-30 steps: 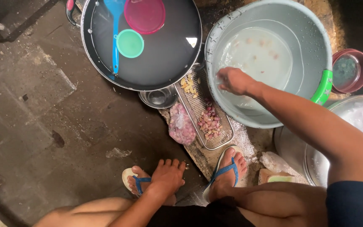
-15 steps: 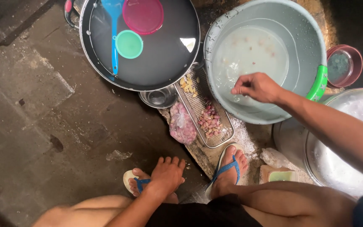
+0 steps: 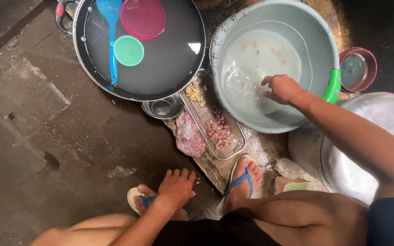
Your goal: Washing shallots in a basin of water after removing them from a plastic bag.
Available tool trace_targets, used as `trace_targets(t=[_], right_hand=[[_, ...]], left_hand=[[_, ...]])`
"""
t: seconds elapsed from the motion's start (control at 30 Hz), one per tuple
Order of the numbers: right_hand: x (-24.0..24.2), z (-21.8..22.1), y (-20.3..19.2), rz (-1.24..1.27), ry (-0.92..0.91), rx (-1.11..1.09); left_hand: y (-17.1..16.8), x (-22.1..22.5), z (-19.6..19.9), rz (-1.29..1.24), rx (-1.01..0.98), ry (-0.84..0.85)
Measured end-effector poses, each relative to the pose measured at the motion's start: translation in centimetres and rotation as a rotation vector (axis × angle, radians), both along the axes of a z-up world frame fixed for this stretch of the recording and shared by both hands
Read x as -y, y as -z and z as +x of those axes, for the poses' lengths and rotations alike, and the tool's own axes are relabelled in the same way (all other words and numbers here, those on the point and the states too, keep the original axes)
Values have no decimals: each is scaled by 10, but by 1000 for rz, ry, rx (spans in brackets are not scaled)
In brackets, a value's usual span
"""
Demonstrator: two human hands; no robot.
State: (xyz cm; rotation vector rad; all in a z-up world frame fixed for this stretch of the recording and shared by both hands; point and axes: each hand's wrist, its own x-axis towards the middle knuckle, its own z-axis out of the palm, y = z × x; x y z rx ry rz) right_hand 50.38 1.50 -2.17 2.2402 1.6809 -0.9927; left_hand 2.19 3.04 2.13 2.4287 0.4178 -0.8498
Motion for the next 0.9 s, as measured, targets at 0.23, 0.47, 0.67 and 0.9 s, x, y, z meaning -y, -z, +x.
trace_targets(t=[0.23, 0.47, 0.67, 0.9], right_hand=[[-9, -29, 4, -140, 28, -29], [-41, -48, -53, -240, 171, 3], [-45, -69, -108, -70, 295, -407], [-48, -62, -128, -45, 287, -395]], left_hand=[[2, 8, 3, -28, -36, 17], [-1, 3, 4, -9, -22, -8], [1, 3, 0, -5, 2, 11], [-1, -1, 4, 22, 40, 37]])
